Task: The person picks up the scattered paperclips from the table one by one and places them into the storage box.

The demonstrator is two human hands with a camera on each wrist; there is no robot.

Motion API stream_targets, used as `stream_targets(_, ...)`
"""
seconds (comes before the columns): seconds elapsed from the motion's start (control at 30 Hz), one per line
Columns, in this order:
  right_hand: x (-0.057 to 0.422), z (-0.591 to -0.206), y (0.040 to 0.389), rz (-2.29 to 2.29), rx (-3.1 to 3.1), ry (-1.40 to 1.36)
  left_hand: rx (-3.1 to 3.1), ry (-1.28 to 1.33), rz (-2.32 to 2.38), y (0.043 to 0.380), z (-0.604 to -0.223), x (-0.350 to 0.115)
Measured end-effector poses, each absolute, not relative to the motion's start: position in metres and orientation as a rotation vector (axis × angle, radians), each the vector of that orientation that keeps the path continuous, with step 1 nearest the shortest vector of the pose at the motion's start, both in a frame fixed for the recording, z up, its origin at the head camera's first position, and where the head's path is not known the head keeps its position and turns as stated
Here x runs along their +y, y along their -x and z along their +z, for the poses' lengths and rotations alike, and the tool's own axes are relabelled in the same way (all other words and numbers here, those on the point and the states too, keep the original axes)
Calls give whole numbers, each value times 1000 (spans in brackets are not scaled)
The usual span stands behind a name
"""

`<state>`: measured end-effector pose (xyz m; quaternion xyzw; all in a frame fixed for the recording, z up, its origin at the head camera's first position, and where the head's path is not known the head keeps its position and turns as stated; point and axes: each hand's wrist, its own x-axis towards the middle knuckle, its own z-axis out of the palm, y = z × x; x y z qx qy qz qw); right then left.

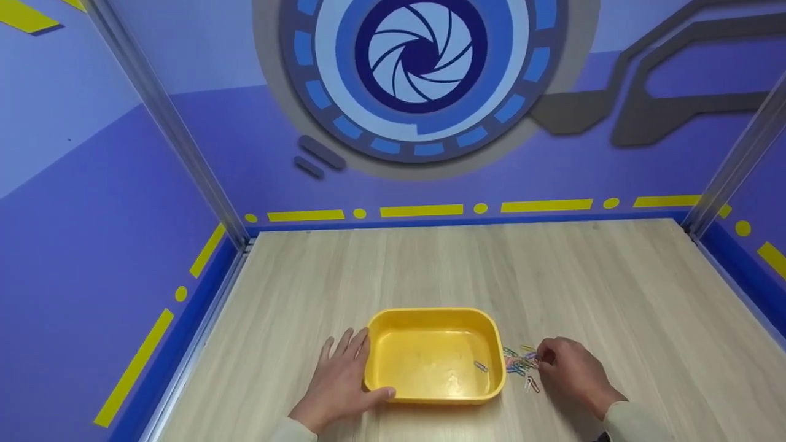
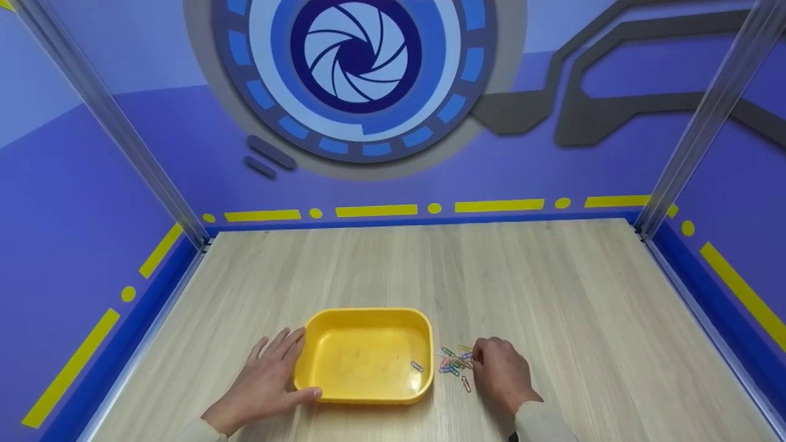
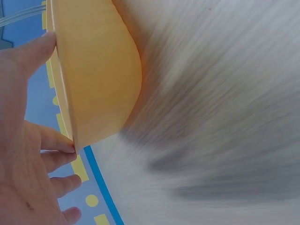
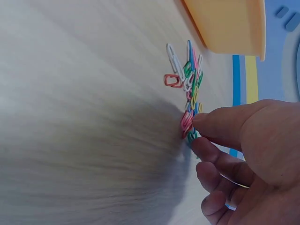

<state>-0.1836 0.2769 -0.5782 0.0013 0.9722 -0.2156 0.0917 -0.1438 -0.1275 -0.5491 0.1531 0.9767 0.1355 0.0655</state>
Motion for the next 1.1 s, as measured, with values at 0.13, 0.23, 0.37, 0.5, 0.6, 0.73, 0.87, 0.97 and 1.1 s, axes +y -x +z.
stream_targets(0.13, 276, -580, 182, -646, 2891, 20, 2939, -462, 441, 143, -550, -128)
stream_targets(0.23, 276, -580, 181, -655, 2891, 29, 2928, -438, 444, 143, -549, -128)
stream_targets(0.37, 275, -582, 180, -673, 2892, 28, 2916, -395, 431, 143, -549, -128)
stream_targets(0.5, 275, -584, 180, -681, 2886, 15, 2916, -387, 440, 142, -550, -126)
stream_targets(0.6, 276, -584, 180, -676, 2882, -5, 2917, -400, 452, 143, -550, -125)
stream_targets(0.73, 276, -583, 181, -669, 2874, -20, 2914, -410, 460, 143, -549, -125)
stream_targets(0.87, 276, -583, 181, -662, 2862, -20, 2917, -428, 471, 144, -549, -126)
stream_targets(0.97, 276, -583, 181, -660, 2858, -10, 2919, -431, 471, 144, -549, -126)
stream_targets(1.1, 275, -582, 181, -666, 2863, 6, 2920, -424, 478, 143, -550, -125)
